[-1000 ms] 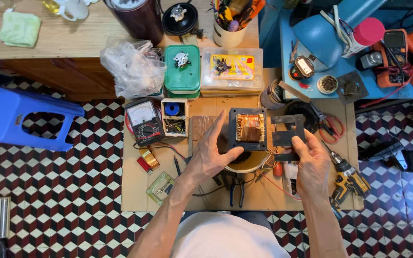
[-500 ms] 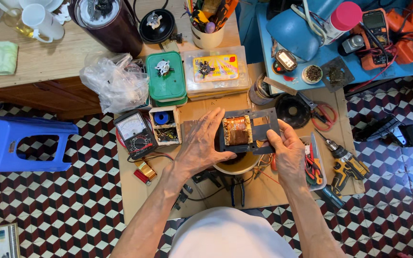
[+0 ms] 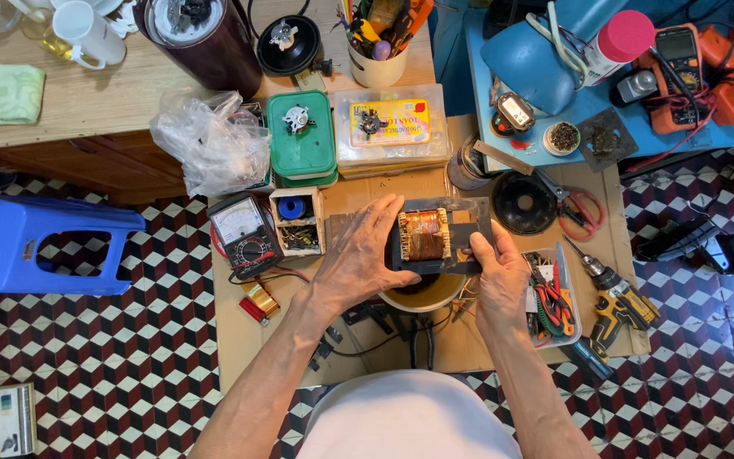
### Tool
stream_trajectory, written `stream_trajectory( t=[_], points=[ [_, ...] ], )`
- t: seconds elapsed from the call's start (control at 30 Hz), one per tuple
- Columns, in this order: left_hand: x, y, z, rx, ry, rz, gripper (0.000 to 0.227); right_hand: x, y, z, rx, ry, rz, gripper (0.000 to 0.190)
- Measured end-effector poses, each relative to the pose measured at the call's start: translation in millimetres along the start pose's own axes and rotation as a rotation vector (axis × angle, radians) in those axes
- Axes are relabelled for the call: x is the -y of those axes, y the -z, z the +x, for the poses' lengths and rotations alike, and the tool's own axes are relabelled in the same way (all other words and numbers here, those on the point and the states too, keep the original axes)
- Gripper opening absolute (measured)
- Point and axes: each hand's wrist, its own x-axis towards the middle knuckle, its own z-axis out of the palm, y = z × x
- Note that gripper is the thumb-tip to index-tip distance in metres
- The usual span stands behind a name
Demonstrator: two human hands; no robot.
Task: The person assembles laminated metal core pieces around a copper-wound transformer core. They repeatedly pick up, align, and insert the metal pieces into the core, occasionally using pliers to adjust or trim components. The person also gathers additional metal pieces from a bucket and continues the assembly process.
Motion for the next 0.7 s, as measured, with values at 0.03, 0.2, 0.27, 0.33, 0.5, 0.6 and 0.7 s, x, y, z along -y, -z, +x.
stream_trajectory(
  t=[0.03,0.2,0.27,0.33,0.5,0.6,0.7],
  points=[
    [-0.2,0.5,-0.1,-0.006,-0.002,0.000,0.115,1.6,-2.0,-1.3,-0.021,0.036,-0.056,0.038],
    [0.4,-0.8,-2.3,-0.025,-0.025,0.008,0.115,6.4,-4.8,-2.0,-0.057,0.085,-0.173,0.040],
    [1.2,-1.3,-1.1,-0.029,-0.033,0.011,0.115,5.3,-6.7,-2.0,-0.080,0.101,-0.164,0.040],
    [1.9,-2.2,-2.3,-0.028,-0.024,0.008,0.115,1.2,-8.4,-4.2,-0.097,0.128,-0.106,0.039],
    [1.1,-1.6,-2.2,-0.026,-0.044,0.008,0.114,-0.2,-6.3,-3.7,-0.094,0.117,-0.131,0.037],
    [1.2,-0.2,-1.7,-0.025,-0.037,0.018,0.115,0.6,-3.6,-1.6,-0.052,0.110,-0.079,0.035],
    [1.6,-0.7,-0.8,0.001,-0.018,0.031,0.117,-2.5,-2.6,-0.6,-0.043,0.099,-0.117,0.034]
  ],
)
